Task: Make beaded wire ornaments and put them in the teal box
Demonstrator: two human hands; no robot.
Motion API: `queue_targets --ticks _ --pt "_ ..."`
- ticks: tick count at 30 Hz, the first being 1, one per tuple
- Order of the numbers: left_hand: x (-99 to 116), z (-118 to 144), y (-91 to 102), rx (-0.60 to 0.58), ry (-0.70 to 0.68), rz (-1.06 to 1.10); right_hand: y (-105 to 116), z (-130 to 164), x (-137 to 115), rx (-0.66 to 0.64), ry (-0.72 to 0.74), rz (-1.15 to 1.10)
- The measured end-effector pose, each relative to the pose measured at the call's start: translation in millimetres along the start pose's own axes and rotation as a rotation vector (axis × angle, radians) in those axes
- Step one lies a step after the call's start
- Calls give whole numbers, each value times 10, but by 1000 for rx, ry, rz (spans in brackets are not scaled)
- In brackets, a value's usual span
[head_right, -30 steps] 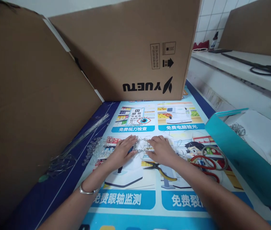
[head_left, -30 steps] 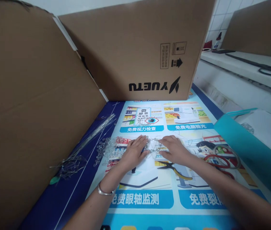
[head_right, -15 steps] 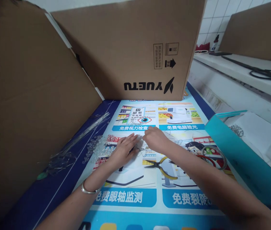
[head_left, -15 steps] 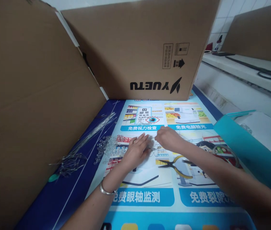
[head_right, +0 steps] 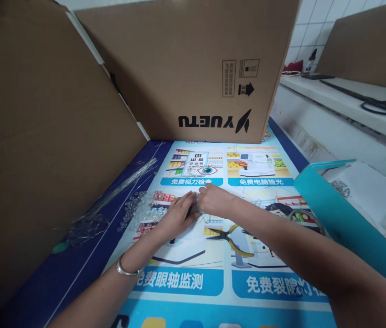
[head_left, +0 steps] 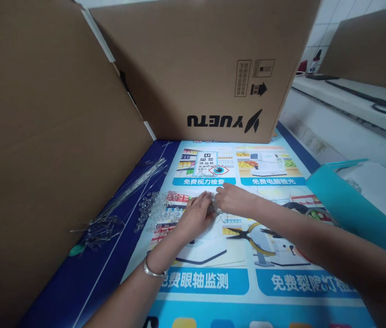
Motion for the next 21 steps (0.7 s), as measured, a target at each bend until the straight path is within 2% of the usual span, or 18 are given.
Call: queue_targets --ticks 3,12,21 --pt "18 9 9 0 3 -4 -68 89 114 4 -75 -44" --pt "40 19 16 -7 0 6 -345 231 440 39 -507 -308" --pt "25 18 6 -23 0 0 -677 265 594 -34 -803 -447"
Point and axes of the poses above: each hand's wrist, its own z-axis away from the middle knuckle, its own y-axis out of the back of the hand, x = y × z, the point moved 8 cm from there along -z, towards the middle knuckle, and after that the axes turned 14 degrees about z, right-handed, at the moved point
